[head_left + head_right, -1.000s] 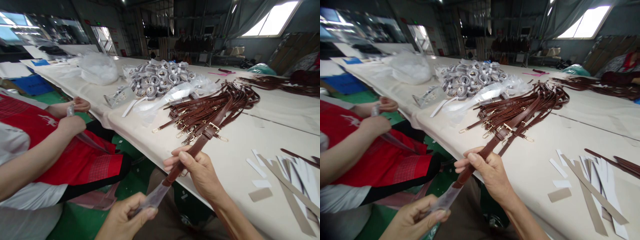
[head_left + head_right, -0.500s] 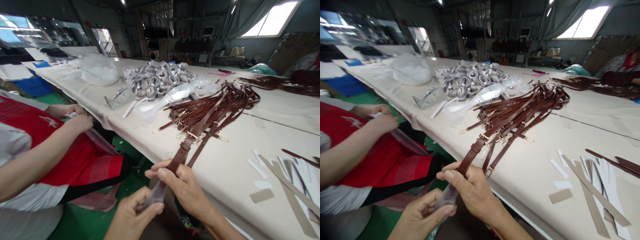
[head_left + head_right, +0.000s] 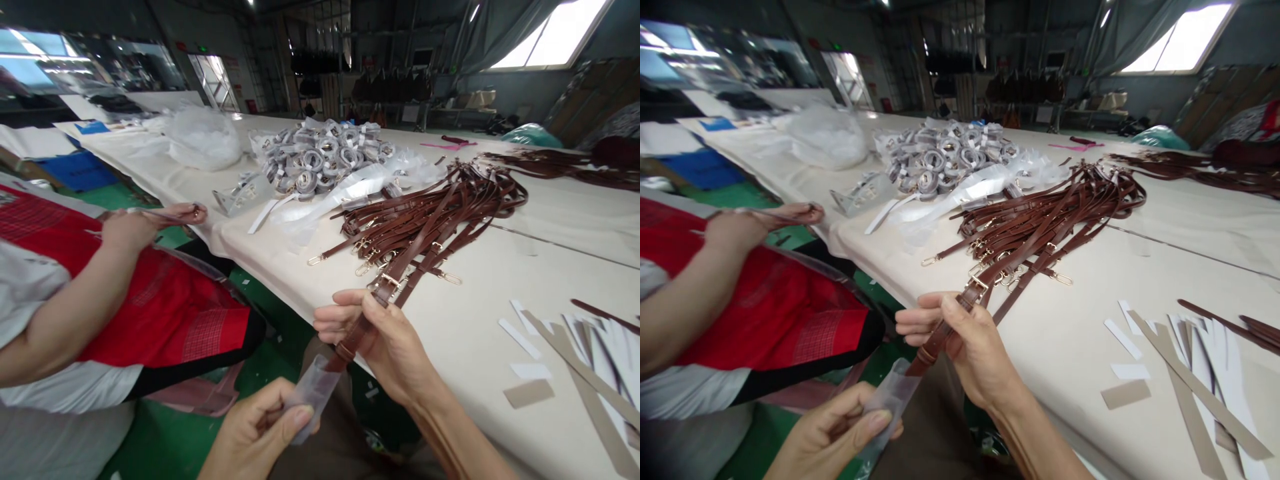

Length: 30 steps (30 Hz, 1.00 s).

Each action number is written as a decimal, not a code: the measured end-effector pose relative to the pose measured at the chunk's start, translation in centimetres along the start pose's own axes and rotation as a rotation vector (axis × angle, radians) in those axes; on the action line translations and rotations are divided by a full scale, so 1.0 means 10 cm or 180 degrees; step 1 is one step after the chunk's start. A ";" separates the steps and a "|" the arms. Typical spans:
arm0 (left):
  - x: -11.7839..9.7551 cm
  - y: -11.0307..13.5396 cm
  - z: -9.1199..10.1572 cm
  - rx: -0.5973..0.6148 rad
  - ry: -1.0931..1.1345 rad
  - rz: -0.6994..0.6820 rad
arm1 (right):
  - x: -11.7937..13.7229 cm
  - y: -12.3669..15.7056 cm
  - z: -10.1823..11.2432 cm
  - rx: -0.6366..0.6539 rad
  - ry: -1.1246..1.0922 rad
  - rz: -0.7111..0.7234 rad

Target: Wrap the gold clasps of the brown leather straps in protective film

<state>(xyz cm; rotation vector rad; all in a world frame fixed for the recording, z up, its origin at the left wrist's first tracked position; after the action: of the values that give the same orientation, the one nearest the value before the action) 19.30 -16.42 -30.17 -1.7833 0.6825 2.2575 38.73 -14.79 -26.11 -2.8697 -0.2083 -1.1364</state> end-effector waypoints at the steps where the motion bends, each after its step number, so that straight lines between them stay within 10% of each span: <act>1: 0.01 0.00 -0.01 -0.0022 0.0001 -0.0009 | 0.03 -0.01 -0.01 0.0017 0.0059 -0.0004; 30: 0.00 -0.06 -0.13 -0.0048 -0.0073 -0.0057 | -0.02 0.01 -0.18 -0.0061 0.1354 -0.0129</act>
<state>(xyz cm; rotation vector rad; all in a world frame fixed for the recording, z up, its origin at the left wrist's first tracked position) 20.68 -16.45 -30.55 -1.7603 0.6444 2.2740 37.38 -15.07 -24.96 -2.5651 -0.2353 -1.7224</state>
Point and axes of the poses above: each hand's wrist, its own y-axis away from the middle knuckle, its own z-axis out of the back of the hand, x = y × z, the point moved 3 cm from there along -y, towards the middle knuckle, and after that the axes turned 4 degrees about -z, right-handed, at the moved point
